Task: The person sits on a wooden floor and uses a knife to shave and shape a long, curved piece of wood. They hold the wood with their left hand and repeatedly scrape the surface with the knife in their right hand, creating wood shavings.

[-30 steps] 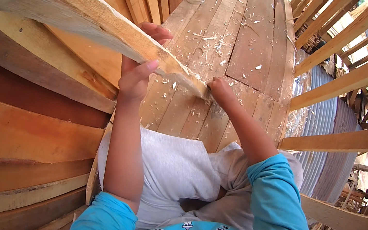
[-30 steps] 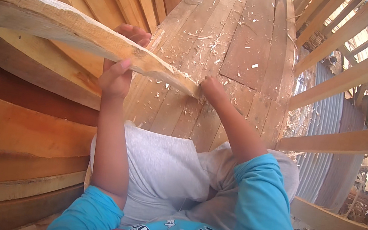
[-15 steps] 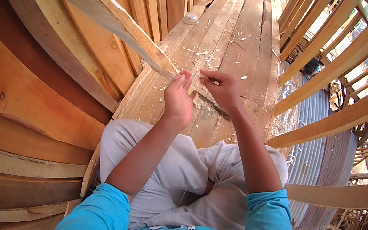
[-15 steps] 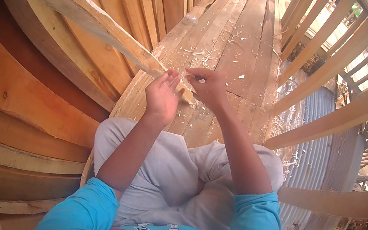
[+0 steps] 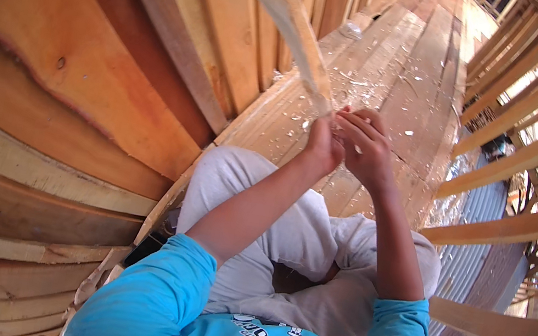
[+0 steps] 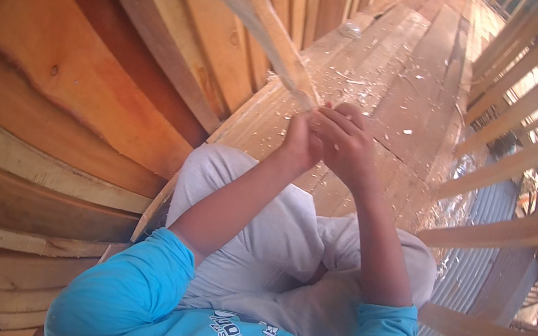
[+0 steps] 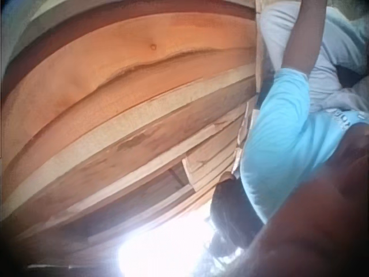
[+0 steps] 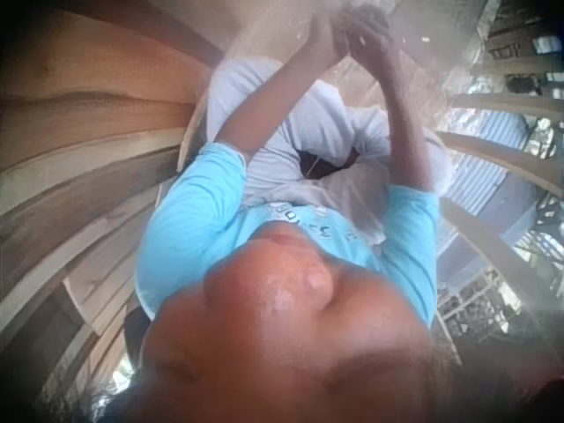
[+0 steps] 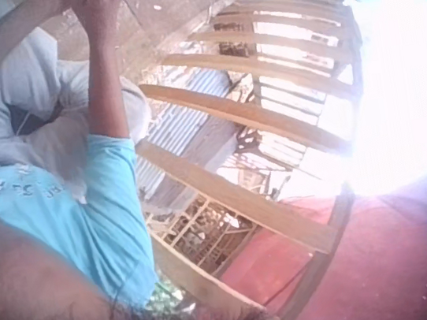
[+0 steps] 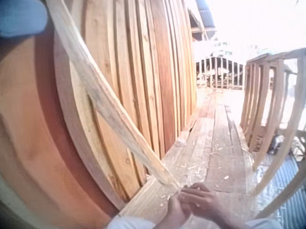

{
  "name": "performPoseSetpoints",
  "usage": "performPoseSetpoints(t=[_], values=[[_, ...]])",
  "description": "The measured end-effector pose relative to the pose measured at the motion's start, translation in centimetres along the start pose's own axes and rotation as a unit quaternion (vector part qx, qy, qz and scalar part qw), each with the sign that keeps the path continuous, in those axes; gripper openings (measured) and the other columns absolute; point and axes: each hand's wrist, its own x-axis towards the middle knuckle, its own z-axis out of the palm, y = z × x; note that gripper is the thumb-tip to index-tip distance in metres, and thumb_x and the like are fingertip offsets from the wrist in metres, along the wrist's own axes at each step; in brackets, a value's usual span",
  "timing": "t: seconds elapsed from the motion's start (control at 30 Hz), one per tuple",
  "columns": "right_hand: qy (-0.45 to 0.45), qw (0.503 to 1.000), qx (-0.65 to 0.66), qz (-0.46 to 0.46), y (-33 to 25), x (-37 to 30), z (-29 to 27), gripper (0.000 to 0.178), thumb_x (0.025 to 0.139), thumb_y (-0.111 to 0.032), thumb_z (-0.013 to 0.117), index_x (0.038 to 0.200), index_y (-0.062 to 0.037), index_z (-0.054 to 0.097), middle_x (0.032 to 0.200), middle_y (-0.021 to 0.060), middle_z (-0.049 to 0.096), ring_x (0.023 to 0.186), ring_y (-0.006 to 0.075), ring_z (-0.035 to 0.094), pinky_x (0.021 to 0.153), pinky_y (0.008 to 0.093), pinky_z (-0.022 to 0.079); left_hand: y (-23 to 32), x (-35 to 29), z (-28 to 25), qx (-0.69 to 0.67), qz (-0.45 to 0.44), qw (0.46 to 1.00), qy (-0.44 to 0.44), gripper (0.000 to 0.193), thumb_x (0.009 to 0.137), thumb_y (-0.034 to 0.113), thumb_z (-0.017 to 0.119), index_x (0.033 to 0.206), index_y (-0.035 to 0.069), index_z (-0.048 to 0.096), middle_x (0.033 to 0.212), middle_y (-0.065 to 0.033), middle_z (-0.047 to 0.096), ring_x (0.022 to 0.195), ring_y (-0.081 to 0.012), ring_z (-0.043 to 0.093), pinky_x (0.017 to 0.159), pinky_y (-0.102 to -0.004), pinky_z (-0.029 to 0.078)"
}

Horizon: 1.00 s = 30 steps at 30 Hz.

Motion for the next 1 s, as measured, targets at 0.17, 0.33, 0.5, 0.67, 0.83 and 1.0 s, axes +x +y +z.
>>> performPoseSetpoints(t=[0.17,0.33,0.5,0.67,0.83,1.0], values=[[0.122,0.975,-0.087,0.162,4.1,-4.3,1.4,0.019,0.086,0.001,0.064,0.103,-0.0039,0.071,0.100,0.0110,0.072,0.091,0.0262,0.066,0.071,0.0366,0.053,-0.8,1.1,-0.3,0.013,-0.039,0.993,0.107,0.029,0.106,0.030,0.035,0.110,0.006,0.052,0.091,-0.0069,0.059,0.079,-0.0192,0.061,0.069,-0.0330,0.056],[0.099,0.903,0.076,0.412,6.4,-7.2,5.6,0.018,0.096,-0.013,0.059,0.104,-0.0003,0.069,0.099,0.0105,0.070,0.083,0.0155,0.066,0.069,0.0291,0.053,-2.0,1.8,-2.9,0.057,-0.074,0.993,0.074,0.028,0.101,0.032,0.039,0.079,0.014,0.046,0.059,0.0032,0.041,0.047,-0.0096,0.036,0.045,-0.0263,0.030],[0.153,0.828,0.236,0.485,9.6,-10.2,6.7,0.023,0.099,-0.016,0.055,0.107,0.0019,0.067,0.094,0.0078,0.070,0.076,0.0109,0.063,0.061,0.0220,0.049,-3.1,3.3,-2.3,0.131,-0.121,0.978,0.109,0.029,0.089,0.028,0.043,0.062,0.017,0.040,0.050,0.0038,0.033,0.039,-0.0102,0.029,0.039,-0.0276,0.022],[0.149,0.770,0.277,0.555,8.6,-9.2,5.7,0.022,0.096,-0.017,0.058,0.106,0.0006,0.067,0.092,0.0074,0.068,0.078,0.0124,0.061,0.060,0.0244,0.048,-2.1,2.2,-1.0,0.266,-0.090,0.955,0.098,0.043,0.100,0.044,0.043,0.072,0.012,0.045,0.052,0.0037,0.036,0.037,-0.0092,0.028,0.036,-0.0298,0.021],[0.186,0.722,0.285,0.603,8.2,-9.1,5.1,0.021,0.096,-0.017,0.058,0.103,-0.0008,0.069,0.091,0.0067,0.070,0.075,0.0127,0.064,0.056,0.0248,0.049,-3.0,2.8,-0.8,0.315,-0.108,0.938,0.101,0.049,0.101,0.051,0.041,0.075,0.010,0.045,0.049,0.0043,0.032,0.035,-0.0081,0.026,0.034,-0.0277,0.019],[0.180,0.721,0.259,0.616,7.6,-10.2,3.3,0.022,0.092,-0.016,0.060,0.102,0.0013,0.069,0.090,0.0067,0.071,0.075,0.0117,0.061,0.063,0.0266,0.046,-3.5,4.0,-1.1,0.298,-0.163,0.940,0.002,0.049,0.103,0.051,0.037,0.068,0.017,0.037,0.051,0.0060,0.024,0.039,-0.0075,0.022,0.038,-0.0270,0.020]])
